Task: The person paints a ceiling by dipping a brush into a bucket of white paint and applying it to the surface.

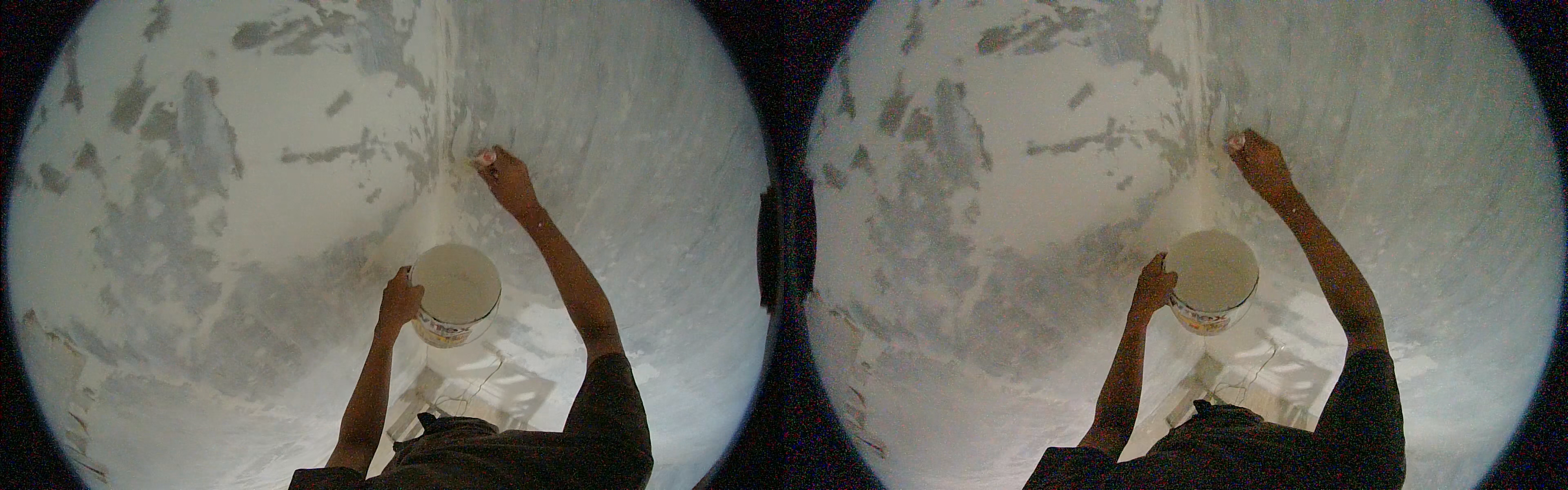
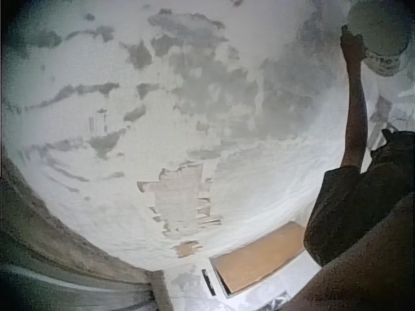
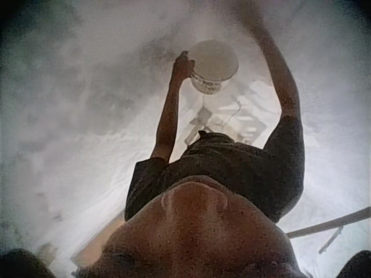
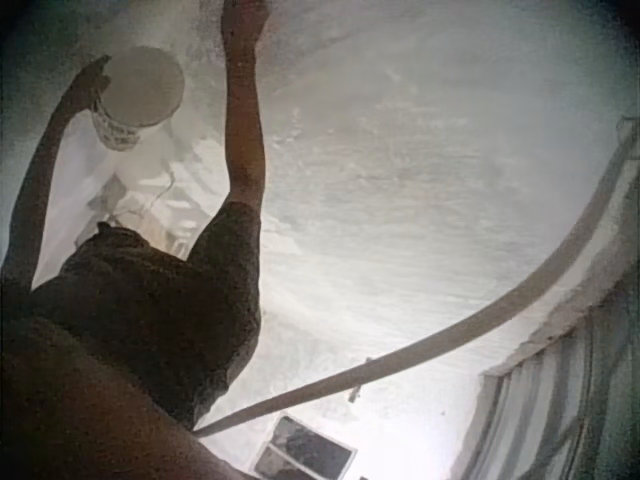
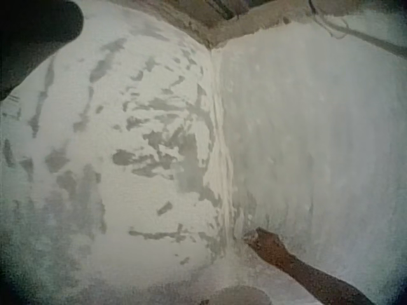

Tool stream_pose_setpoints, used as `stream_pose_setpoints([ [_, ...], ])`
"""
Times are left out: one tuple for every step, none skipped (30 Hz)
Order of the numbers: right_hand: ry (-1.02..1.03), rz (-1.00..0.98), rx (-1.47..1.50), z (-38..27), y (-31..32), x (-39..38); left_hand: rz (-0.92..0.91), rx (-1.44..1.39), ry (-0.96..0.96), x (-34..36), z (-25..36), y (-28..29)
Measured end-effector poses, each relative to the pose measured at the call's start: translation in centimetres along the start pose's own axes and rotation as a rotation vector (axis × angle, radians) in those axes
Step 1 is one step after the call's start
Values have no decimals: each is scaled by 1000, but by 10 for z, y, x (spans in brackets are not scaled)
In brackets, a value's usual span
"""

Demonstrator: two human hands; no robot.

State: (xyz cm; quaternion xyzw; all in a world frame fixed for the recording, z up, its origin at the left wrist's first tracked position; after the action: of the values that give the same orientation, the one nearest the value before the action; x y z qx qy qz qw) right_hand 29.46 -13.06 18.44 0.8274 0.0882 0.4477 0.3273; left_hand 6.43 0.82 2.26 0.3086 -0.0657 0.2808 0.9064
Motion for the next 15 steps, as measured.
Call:
stream_pose_setpoints([
  [63,95,25,-4,10,12,0,0,-25,1,0,0],
  [126,185,53,-8,18,21,2,0,-23,1,0,1],
  [126,187,47,-17,33,30,-1,44,-31,2,3,0],
  [123,238,136,-29,48,39,-1,93,-35,3,4,1],
  [119,291,223,-39,60,42,-3,91,-38,2,4,2],
  [119,292,220,-44,66,44,4,74,-32,3,1,2],
  [168,310,232,-48,71,44,11,57,-24,3,-1,3],
  [220,328,245,-51,74,44,14,57,-26,2,-2,3],
  [223,329,247,-52,71,40,15,51,-22,2,-4,4],
  [88,177,222,-48,59,32,18,46,-18,1,-6,5],
  [-49,22,196,-41,43,22,20,46,-15,-2,1,8],
  [-4,29,174,-25,25,9,-7,21,14,-4,16,7],
  [46,33,162,-12,6,-2,-26,2,47,-5,25,8],
  [50,32,167,-8,-7,-9,-20,5,49,-5,16,7],
  [80,3,153,-8,-16,-13,-4,51,10,-4,5,6],
])
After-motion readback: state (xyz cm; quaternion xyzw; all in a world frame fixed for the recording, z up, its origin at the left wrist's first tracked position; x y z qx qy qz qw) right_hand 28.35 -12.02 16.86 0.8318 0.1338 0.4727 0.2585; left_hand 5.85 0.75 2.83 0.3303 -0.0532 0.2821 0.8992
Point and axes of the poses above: each hand's wrist, its own x-axis towards the middle knuckle, its own y-axis out of the back of the hand, z = x × y, the point moved 1 cm from there along x, towards the middle knuckle, and after that the axes turned 13 degrees about -y, right-handed, at the moved point
